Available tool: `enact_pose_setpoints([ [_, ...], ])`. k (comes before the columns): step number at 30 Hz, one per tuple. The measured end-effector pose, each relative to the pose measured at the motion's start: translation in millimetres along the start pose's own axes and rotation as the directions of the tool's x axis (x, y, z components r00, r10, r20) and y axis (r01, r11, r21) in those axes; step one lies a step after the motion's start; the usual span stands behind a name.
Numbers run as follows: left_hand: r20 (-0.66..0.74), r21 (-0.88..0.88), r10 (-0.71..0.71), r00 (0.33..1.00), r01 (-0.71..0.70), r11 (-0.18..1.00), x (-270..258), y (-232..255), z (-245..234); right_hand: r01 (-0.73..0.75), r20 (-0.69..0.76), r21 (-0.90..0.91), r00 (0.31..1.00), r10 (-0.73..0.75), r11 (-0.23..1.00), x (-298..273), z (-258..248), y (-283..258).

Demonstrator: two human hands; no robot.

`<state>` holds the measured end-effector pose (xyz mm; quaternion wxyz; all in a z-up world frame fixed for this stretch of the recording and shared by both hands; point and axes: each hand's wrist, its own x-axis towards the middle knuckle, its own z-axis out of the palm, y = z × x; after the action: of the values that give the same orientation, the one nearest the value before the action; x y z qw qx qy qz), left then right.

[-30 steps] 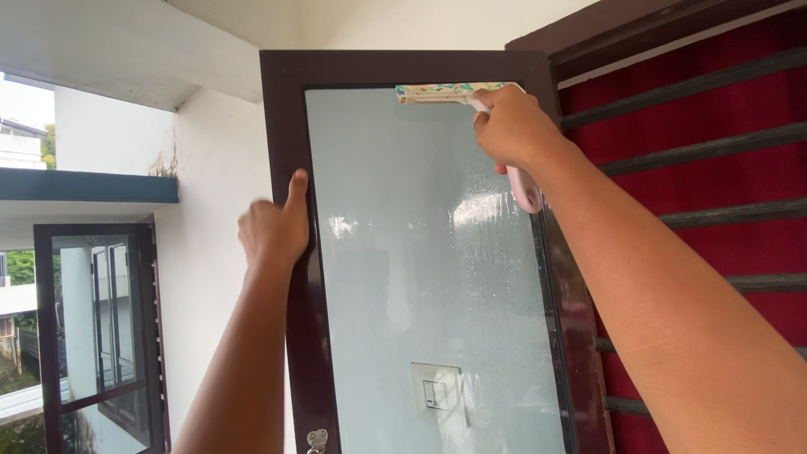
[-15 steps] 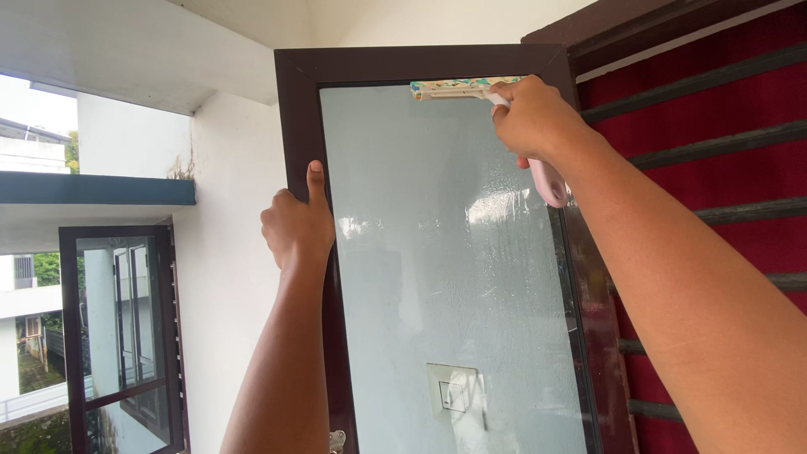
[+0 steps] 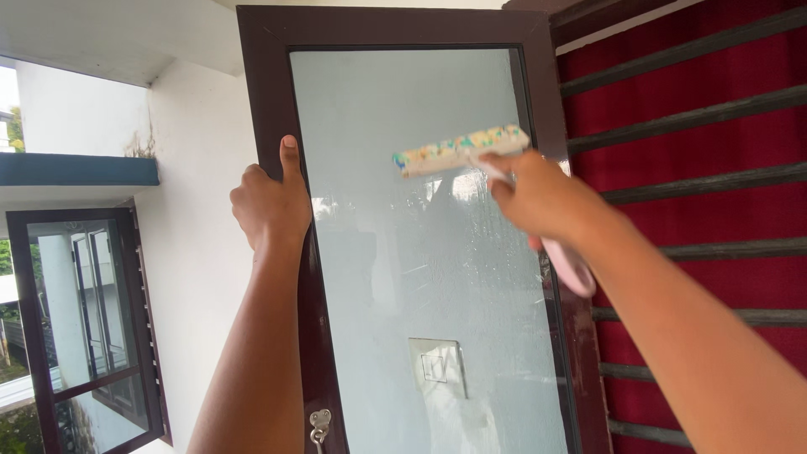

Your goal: The person cleans a glass window by spraying it with a spray bottle and wiping the liquid off using a squeegee.

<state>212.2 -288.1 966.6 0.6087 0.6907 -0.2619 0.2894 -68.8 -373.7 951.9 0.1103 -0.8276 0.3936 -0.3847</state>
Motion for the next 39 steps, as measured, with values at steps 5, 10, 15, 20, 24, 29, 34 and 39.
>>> enact_pose_setpoints([
  [5, -0.013, -0.020, 0.035, 0.999, -0.035, 0.999, 2, -3, 2, -0.041, 0.070, 0.081, 0.997, 0.036, 0.996, -51, 36, 27],
  [10, -0.026, -0.021, 0.064, 0.998, -0.065, 0.998, 1, -5, 6, -0.264, 0.220, 0.118, 0.947, 0.234, 0.957, -102, 84, 75],
  [15, -0.080, -0.048, 0.094, 0.992, -0.098, 0.994, 1, -11, 11, -0.407, 0.362, 0.167, 0.872, 0.329, 0.898, -148, 150, 139],
  [20, -0.087, -0.061, 0.156, 0.984, -0.162, 0.985, -13, -44, 18, 0.017, 0.130, 0.192, 0.991, -0.043, 0.981, -172, 201, 204],
  [24, -0.042, -0.056, 0.151, 0.988, -0.153, 0.987, -64, -91, 13, 0.592, -0.418, 0.139, 0.762, -0.495, 0.794, -168, 158, 168],
  [29, 0.102, -0.094, 0.016, 0.995, -0.006, 0.996, -93, -103, 3, -0.207, 0.090, 0.187, 0.977, 0.193, 0.960, -122, 76, 81],
  [34, 0.093, -0.122, 0.021, 0.995, -0.009, 0.993, -96, -101, 3, 0.090, -0.096, 0.260, 0.993, -0.067, 0.961, -94, 65, 64],
  [39, 0.086, -0.116, -0.004, 0.996, 0.014, 0.993, -96, -104, 7, 0.249, -0.140, 0.115, 0.963, -0.232, 0.962, -58, 51, 51],
])
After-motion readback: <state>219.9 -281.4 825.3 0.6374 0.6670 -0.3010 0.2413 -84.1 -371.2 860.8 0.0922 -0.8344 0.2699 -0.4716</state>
